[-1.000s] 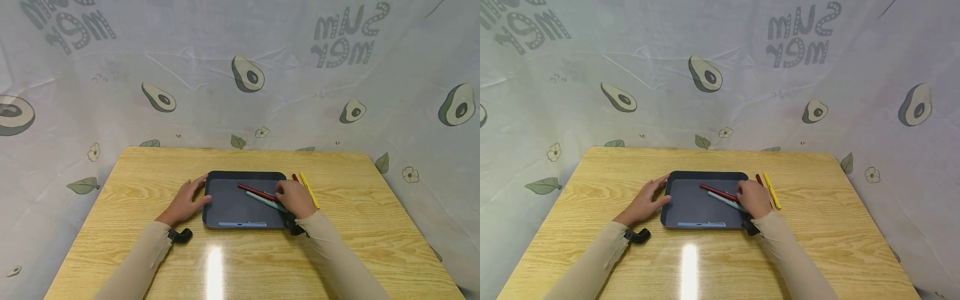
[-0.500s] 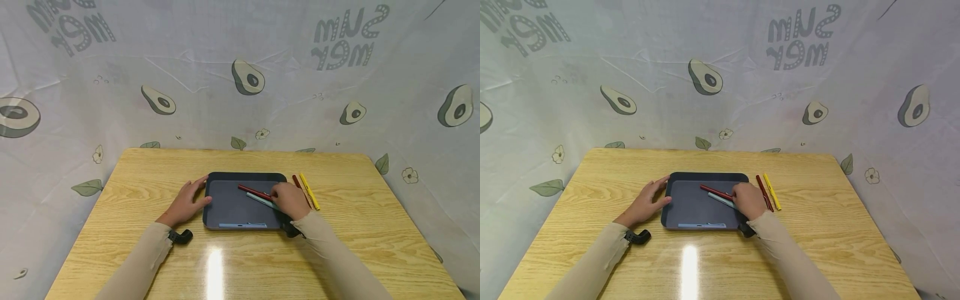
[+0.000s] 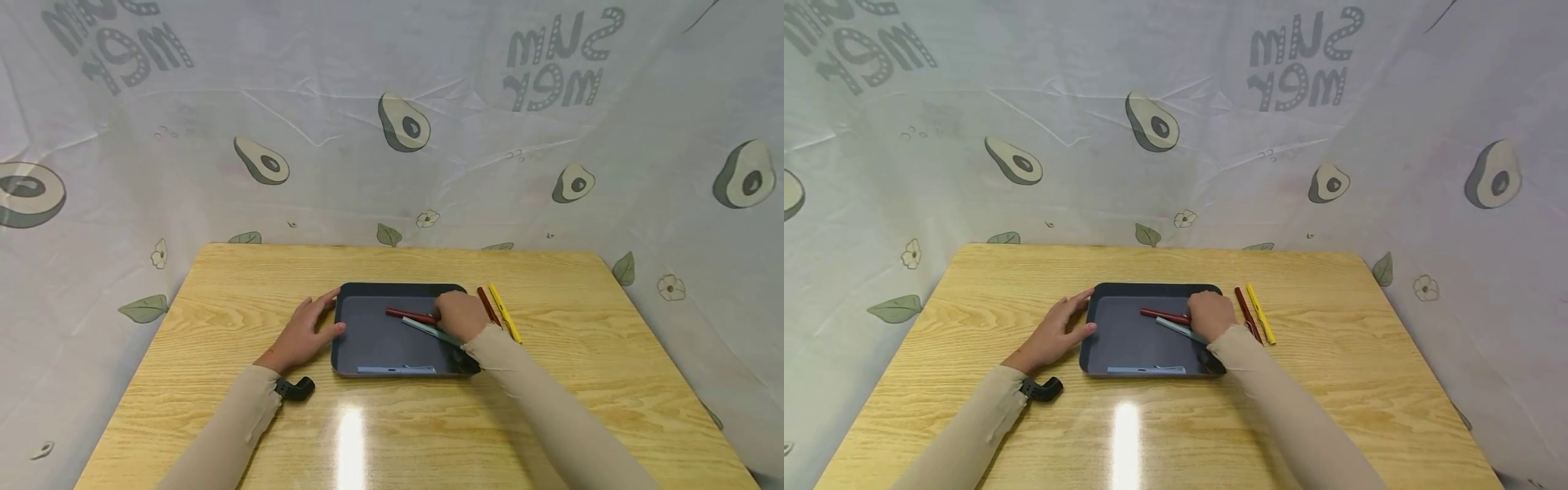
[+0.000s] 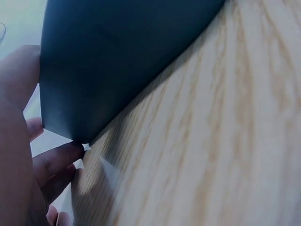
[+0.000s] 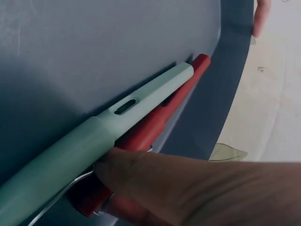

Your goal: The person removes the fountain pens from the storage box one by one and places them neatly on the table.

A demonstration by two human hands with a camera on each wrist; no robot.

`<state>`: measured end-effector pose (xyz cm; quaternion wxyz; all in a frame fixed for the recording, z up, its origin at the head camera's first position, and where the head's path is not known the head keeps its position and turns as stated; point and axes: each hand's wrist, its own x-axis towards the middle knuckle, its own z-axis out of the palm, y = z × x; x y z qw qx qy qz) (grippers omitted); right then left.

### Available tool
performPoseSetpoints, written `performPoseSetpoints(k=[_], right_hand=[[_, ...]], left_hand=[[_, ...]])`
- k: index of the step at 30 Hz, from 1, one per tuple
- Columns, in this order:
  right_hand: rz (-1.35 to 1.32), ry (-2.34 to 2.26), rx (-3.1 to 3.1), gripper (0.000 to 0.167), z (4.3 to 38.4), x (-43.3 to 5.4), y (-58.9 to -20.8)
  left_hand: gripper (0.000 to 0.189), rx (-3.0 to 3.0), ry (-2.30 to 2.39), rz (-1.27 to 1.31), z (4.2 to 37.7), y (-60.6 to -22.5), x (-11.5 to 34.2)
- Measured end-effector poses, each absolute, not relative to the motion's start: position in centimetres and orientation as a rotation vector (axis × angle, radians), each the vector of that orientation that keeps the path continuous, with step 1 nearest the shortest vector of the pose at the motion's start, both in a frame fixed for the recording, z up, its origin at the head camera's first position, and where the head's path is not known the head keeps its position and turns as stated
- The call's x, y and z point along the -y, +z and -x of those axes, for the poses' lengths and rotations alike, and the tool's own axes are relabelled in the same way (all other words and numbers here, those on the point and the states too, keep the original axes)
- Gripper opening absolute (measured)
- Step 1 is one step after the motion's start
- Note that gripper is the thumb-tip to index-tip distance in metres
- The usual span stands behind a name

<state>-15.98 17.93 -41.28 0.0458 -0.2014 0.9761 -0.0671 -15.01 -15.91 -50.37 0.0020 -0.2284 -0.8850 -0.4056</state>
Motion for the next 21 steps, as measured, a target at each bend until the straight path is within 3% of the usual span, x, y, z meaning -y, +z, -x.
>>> performPoseSetpoints(k=[6,12,21], right_hand=[[0.625,-0.236,-2.946,0.011,15.6,-19.0,-42.2],[0.662,-0.224,-2.972,0.017,15.8,-19.3,-42.9],[0.705,-0.211,-3.063,0.003,15.9,-19.2,-43.5]], left_hand=[[0.079,2.754,-1.264,0.663,12.5,-50.8,14.6],[0.080,2.748,-1.260,0.663,12.3,-51.0,14.6],[0.080,2.732,-1.223,0.671,12.2,-51.8,14.5]])
